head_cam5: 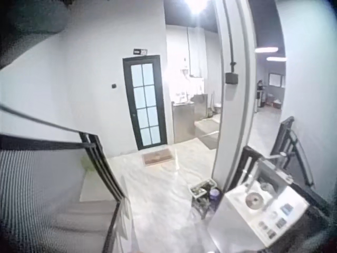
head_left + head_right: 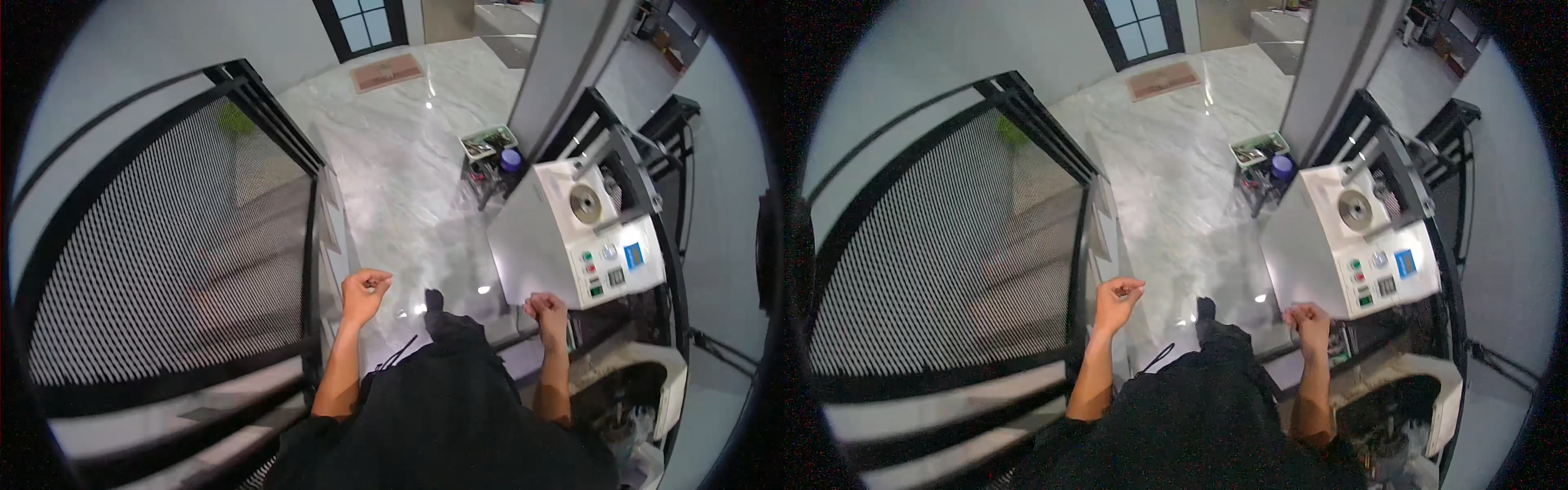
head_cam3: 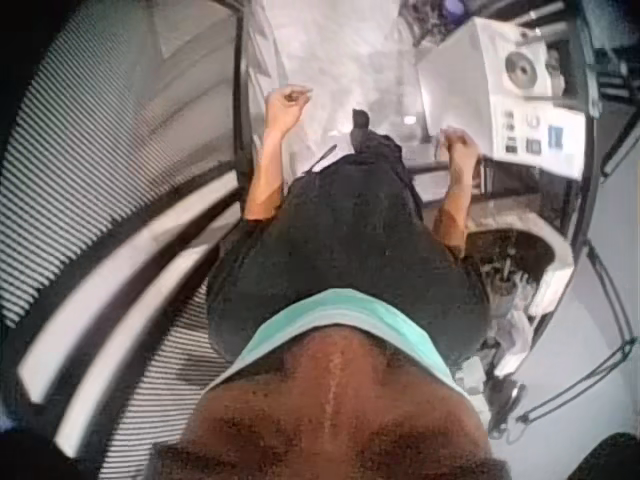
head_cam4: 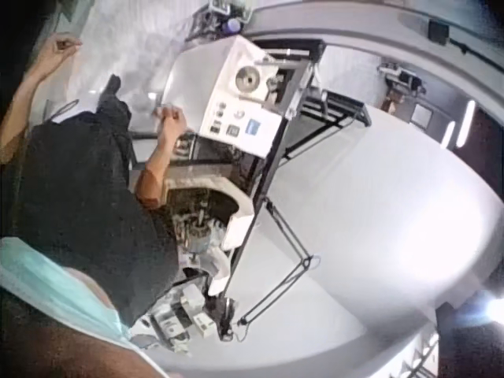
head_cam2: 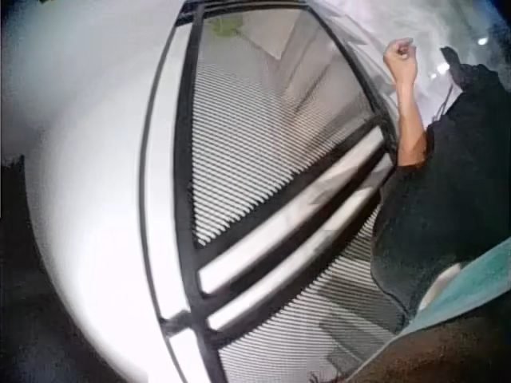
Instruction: The person prepares dental material in a bowl, stirs it with a spatula, and then applies the mixture onto a dental impression tray.
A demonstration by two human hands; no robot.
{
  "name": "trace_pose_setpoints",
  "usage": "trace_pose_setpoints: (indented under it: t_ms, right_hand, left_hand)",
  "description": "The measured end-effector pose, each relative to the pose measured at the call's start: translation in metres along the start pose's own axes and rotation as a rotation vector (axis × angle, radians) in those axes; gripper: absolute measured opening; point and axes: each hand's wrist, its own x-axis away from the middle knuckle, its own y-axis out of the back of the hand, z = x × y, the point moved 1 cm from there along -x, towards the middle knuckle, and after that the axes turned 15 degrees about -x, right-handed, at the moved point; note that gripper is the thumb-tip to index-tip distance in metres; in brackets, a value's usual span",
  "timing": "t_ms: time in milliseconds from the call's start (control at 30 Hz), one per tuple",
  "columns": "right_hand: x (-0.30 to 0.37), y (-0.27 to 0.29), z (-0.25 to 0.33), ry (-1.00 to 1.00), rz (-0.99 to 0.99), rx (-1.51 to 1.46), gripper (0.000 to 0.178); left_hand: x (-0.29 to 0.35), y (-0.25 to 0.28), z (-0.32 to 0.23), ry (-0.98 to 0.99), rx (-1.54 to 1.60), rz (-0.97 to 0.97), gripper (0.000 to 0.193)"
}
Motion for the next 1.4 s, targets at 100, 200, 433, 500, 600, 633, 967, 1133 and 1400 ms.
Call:
trace_pose_setpoints:
  t_ms: [100,200,433,500,600,633,967,1133,1400]
  right_hand:
    - [-0.118,-0.104,0.013,-0.046,0.18,0.147,0.012]
    - [-0.175,-0.269,0.061,-0.02,0.465,0.227,0.009]
    - [-0.34,-0.501,0.066,0.088,0.767,0.417,0.008]
    - [-0.393,-0.528,0.059,0.063,0.721,0.393,0.008]
    - [-0.456,-0.549,0.086,0.014,0.598,0.362,0.009]
    - [-0.482,-0.548,0.092,0.033,0.533,0.403,0.01]
    - [-0.736,-0.533,0.226,0.132,0.091,0.258,0.01]
    - [-0.893,-0.548,0.301,0.099,0.082,0.299,0.013]
    - [-1.141,-0.652,0.428,0.213,0.364,0.354,0.009]
  left_hand:
    - [-0.072,0.034,0.015,0.092,0.024,-0.067,0.01]
    - [-0.127,0.077,0.034,0.057,0.139,-0.211,0.012]
    - [-0.314,0.111,0.095,0.233,0.226,-0.338,0.008]
    - [-0.384,0.112,0.098,0.28,0.175,-0.319,0.008]
    - [-0.512,0.119,0.05,0.244,0.132,-0.22,0.008]
    - [-0.557,0.116,0.04,0.218,0.08,-0.168,0.011]
    - [-0.955,0.016,-0.126,-0.288,-0.076,0.116,0.023]
    - [-1.103,-0.056,-0.203,-0.272,0.009,0.12,0.02]
    - [-1.329,-0.109,-0.252,-0.144,0.038,0.063,0.017]
